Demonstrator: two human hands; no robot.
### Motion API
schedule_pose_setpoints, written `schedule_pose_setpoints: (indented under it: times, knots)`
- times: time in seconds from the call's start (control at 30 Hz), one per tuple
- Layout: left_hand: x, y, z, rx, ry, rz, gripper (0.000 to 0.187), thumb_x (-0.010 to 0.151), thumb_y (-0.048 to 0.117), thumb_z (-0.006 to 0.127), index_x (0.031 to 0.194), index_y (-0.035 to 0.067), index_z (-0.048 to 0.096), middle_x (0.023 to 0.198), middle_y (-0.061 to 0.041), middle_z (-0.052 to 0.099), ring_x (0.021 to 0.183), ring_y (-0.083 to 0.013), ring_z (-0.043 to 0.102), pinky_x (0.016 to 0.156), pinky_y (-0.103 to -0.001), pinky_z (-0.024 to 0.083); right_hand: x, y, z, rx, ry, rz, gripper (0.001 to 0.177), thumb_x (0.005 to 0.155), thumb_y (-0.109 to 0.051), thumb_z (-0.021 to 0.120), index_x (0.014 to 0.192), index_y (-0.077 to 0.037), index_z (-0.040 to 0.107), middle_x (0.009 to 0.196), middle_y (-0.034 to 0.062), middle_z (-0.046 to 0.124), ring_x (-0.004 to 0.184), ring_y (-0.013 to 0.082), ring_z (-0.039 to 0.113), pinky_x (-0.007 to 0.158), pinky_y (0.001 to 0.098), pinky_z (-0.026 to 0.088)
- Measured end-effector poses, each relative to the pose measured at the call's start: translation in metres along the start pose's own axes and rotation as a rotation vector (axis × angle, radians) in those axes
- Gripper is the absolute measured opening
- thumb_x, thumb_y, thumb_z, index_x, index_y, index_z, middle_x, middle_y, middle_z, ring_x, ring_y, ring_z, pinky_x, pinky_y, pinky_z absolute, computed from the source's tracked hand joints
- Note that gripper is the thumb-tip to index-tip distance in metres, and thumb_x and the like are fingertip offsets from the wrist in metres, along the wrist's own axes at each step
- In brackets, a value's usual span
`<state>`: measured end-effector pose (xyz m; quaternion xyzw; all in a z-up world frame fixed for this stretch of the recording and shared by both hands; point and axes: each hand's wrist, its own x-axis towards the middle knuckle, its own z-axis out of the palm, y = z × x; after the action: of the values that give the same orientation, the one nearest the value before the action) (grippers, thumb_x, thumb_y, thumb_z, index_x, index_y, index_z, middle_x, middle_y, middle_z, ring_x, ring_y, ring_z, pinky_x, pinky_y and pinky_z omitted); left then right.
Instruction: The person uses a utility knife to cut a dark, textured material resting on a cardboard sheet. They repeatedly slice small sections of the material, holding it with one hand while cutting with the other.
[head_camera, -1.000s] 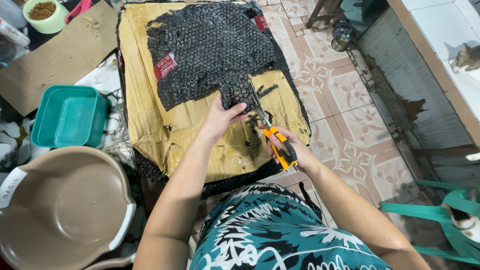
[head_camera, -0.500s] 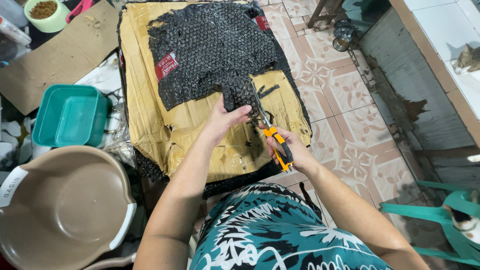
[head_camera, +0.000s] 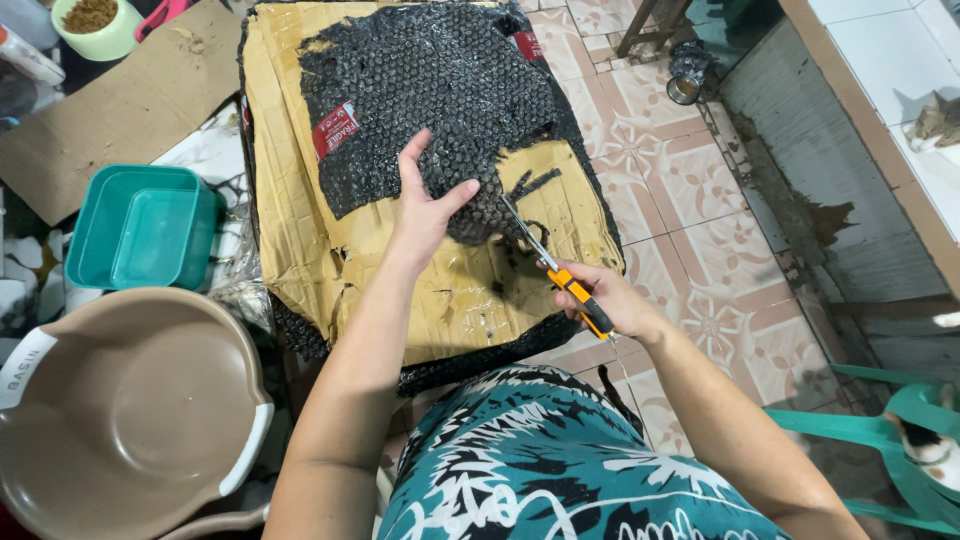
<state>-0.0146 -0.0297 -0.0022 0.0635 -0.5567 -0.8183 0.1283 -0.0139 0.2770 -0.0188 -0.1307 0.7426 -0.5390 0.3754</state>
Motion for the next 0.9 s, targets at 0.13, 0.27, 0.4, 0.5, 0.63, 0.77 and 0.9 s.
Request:
schedule_pose_setpoints:
  times: [0.13,0.27,0.4,0.5,0.63,0.77,0.9]
  knots:
    - [-0.007,0.012,0.013,0.251,0.008,0.363,0.068,0.091,-0.006,0.072,0.147,0.013,0.04,0.145,-0.008,0.051,0.134,-0.0189,0.049,0.115,-0.032,0.04,-0.002,-0.003,0.003,0.003,0.011,-0.008,0.057,0.088,-0.026,0.076,0.142,-0.014,0.061,0.079,-0.0064,0.061,0.062,0.0039,0.056,0.051,0.0203,0.048]
    - [-0.003,0.006,0.011,0.432,0.029,0.27,0.022,0.1,0.0,0.069,0.121,0.006,0.067,0.119,-0.005,0.071,0.114,-0.013,0.063,0.102,-0.028,0.049,-0.007,-0.011,0.007,0.082,-0.012,-0.014,0.059,0.088,-0.028,0.074,0.144,-0.017,0.058,0.076,-0.0068,0.059,0.061,0.0043,0.057,0.051,0.0206,0.048]
    - [-0.003,0.003,0.007,0.412,0.007,0.179,0.015,0.103,0.007,0.063,0.113,0.006,0.074,0.107,0.001,0.076,0.101,-0.0078,0.065,0.094,-0.023,0.05,-0.009,-0.015,0.012,0.078,-0.003,-0.025,0.058,0.09,-0.03,0.073,0.145,-0.017,0.059,0.075,-0.0074,0.057,0.062,0.0041,0.056,0.051,0.0207,0.048]
    - [-0.008,0.005,0.005,0.4,-0.035,0.177,0.02,0.098,0.006,0.07,0.118,0.006,0.071,0.115,0.001,0.074,0.108,-0.0077,0.064,0.097,-0.024,0.049,-0.01,-0.018,0.013,0.026,0.041,-0.002,0.059,0.091,-0.03,0.071,0.146,-0.018,0.058,0.076,-0.0058,0.058,0.065,0.0043,0.058,0.053,0.0206,0.049]
    - [-0.01,0.004,0.008,0.281,-0.092,0.088,0.032,0.089,0.003,0.077,0.12,0.006,0.068,0.117,0.0,0.071,0.107,-0.0096,0.064,0.096,-0.026,0.052,-0.013,-0.02,0.011,0.093,-0.017,-0.014,0.06,0.093,-0.033,0.068,0.149,-0.018,0.054,0.073,-0.0017,0.06,0.063,0.0068,0.057,0.055,0.0209,0.05]
    - [-0.009,0.002,0.007,0.303,-0.155,0.176,0.033,0.09,-0.001,0.075,0.121,0.004,0.066,0.124,-0.002,0.069,0.115,-0.0113,0.062,0.103,-0.027,0.049,-0.014,-0.022,0.01,0.146,-0.073,-0.044,0.063,0.093,-0.033,0.068,0.152,-0.016,0.052,0.073,-0.0017,0.059,0.066,0.0064,0.056,0.057,0.0207,0.049]
    - [-0.01,0.003,0.007,0.215,-0.192,0.147,0.033,0.093,-0.003,0.072,0.124,0.004,0.064,0.122,0.0,0.067,0.114,-0.0101,0.061,0.103,-0.026,0.049,-0.014,-0.024,0.012,0.205,-0.113,-0.088,0.063,0.095,-0.034,0.067,0.153,-0.015,0.05,0.073,-0.0019,0.057,0.066,0.006,0.056,0.058,0.0205,0.049]
